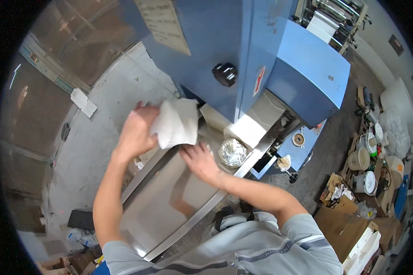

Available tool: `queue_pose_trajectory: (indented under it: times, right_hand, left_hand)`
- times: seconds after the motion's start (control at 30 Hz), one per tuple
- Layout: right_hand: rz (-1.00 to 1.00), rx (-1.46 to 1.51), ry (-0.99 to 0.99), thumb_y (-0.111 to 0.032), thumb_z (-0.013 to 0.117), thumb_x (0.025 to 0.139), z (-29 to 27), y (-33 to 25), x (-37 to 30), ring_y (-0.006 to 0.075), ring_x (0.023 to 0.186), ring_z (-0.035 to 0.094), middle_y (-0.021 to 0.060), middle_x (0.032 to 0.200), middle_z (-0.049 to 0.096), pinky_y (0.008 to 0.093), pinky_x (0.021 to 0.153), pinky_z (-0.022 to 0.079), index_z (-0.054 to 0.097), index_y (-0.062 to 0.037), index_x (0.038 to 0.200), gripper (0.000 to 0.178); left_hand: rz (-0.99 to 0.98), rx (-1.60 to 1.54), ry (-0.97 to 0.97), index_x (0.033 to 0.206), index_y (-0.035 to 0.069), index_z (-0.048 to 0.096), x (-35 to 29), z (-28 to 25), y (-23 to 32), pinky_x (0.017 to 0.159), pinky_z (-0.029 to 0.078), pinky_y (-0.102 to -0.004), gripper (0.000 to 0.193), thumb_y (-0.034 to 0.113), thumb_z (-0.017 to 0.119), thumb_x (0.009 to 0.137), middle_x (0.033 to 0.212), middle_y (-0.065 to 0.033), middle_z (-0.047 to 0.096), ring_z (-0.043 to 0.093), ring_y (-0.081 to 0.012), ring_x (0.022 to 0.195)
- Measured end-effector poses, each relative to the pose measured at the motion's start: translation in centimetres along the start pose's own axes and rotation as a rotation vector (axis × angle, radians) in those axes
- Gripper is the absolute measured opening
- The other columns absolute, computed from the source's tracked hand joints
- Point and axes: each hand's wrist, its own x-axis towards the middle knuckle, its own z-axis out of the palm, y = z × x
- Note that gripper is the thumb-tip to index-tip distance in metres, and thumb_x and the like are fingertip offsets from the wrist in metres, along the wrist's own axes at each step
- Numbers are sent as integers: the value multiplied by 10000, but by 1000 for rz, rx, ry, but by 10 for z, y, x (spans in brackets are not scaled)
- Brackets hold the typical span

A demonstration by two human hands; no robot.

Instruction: Operate a paper processing machine by organizing and packing stacks of paper napkins.

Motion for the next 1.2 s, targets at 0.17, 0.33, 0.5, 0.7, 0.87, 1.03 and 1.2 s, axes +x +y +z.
queue_pose_trajectory:
  times: [0.17,0.33,0.5,0.7,0.87,1.03,1.2]
  right_hand:
    - [250,-145,64,-131,546,837,11,58,42,342,1290,461,164,1343,522,520,1070,362,575,-93,1236,402]
    - [104,388,142,-156,662,860,-22,10,45,375,1168,557,240,1283,550,417,960,479,560,-13,1250,428]
    - [586,1495,-526,-361,616,961,33,-34,-9,234,1014,645,144,1180,650,348,868,520,549,-14,1300,489]
    - [1063,1835,-748,-593,454,977,14,-82,-10,229,1070,627,155,1181,638,357,880,524,499,-28,1347,677]
    - [1016,1620,-278,-376,547,1003,11,-58,-28,183,962,646,89,1008,657,362,838,538,561,-27,1214,408]
    - [771,1617,-544,-272,515,1026,-16,-61,-50,158,829,668,73,910,693,301,790,550,653,-7,1068,303]
    - [613,1643,-769,-338,480,1042,-38,-73,-44,172,958,682,103,1064,712,289,841,538,660,45,1155,438]
  left_hand:
    - [-391,-50,64,1045,15,596,-124,-30,11,1091,376,-511,438,187,765,680,1005,-181,659,627,-361,985]
    - [-917,-990,135,1143,-2,624,-257,18,28,885,486,-331,470,147,792,731,1043,-76,672,628,-179,998]
    - [-977,-2035,623,1295,-39,540,-322,107,71,939,522,-395,599,217,690,774,1182,-146,654,641,-277,1080]
    - [-800,-2628,1170,1385,37,477,-331,169,101,1067,395,-543,595,256,615,849,1313,-162,583,543,-362,1229]
    - [-788,-2585,1234,1429,108,448,-300,145,100,1108,321,-577,609,399,525,900,1438,-134,486,431,-373,1337]
    - [-659,-2701,1235,1423,186,481,-283,138,91,1089,327,-583,593,504,452,923,1496,-115,429,381,-377,1374]
    - [-636,-2705,1187,1385,190,513,-264,135,95,1088,328,-555,561,511,462,928,1450,-89,488,420,-340,1346]
